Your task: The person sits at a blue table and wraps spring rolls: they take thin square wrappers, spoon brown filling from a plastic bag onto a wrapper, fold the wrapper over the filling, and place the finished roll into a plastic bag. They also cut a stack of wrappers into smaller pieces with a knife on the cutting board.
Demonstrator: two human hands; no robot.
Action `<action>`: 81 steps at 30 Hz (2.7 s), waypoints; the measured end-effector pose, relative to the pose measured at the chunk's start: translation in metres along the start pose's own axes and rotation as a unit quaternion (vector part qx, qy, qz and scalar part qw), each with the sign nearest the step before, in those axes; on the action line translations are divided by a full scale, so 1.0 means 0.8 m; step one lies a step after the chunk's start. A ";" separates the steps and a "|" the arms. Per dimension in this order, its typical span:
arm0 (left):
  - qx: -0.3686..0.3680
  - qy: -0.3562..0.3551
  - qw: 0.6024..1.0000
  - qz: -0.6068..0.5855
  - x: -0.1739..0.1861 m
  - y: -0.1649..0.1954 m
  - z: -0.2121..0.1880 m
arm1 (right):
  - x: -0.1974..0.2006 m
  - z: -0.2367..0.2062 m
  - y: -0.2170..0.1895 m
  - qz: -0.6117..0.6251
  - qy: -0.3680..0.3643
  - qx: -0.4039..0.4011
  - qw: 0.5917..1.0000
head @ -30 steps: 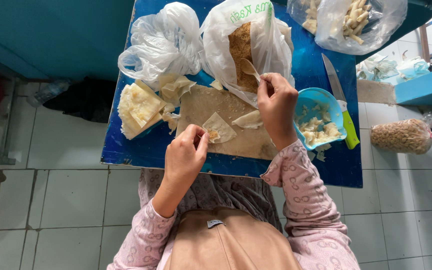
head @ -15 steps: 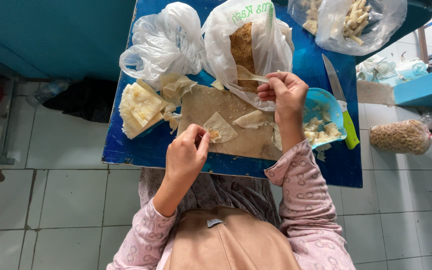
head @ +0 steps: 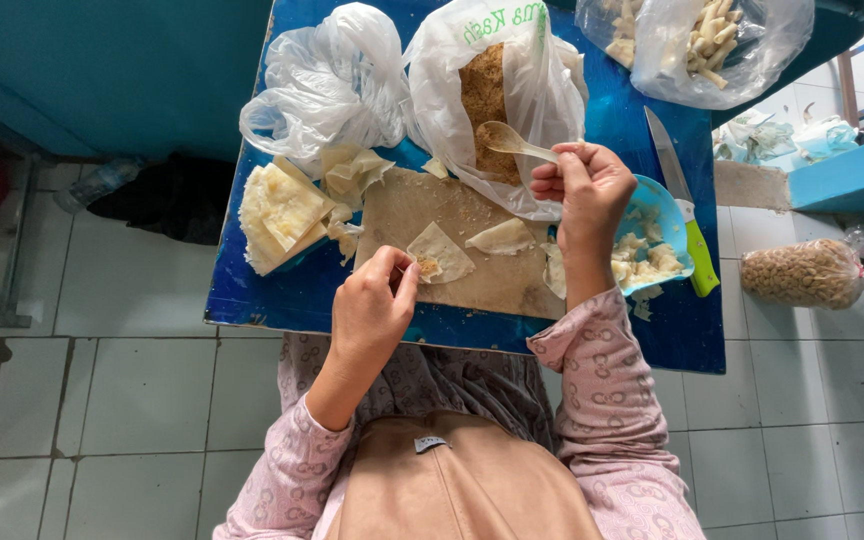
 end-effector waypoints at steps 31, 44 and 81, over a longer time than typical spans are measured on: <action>-0.078 0.041 0.996 0.002 0.001 0.010 -0.012 | -0.045 -0.165 -0.042 -0.203 -0.143 0.025 0.968; -0.100 0.050 0.989 0.099 -0.008 0.021 -0.014 | -0.080 -0.084 -0.082 -0.625 -0.023 0.253 0.738; -0.102 0.033 0.989 0.099 -0.008 0.020 -0.019 | -0.118 -0.128 -0.021 -0.200 -0.229 -0.016 0.952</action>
Point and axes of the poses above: each hand's wrist, its own z-axis towards the middle knuckle, its own x-axis out of the back of the hand, y = z × x, the point moved 8 cm from there along z, towards the middle knuckle, and after that the axes turned 10 degrees about -y, right-handed, at the moved point
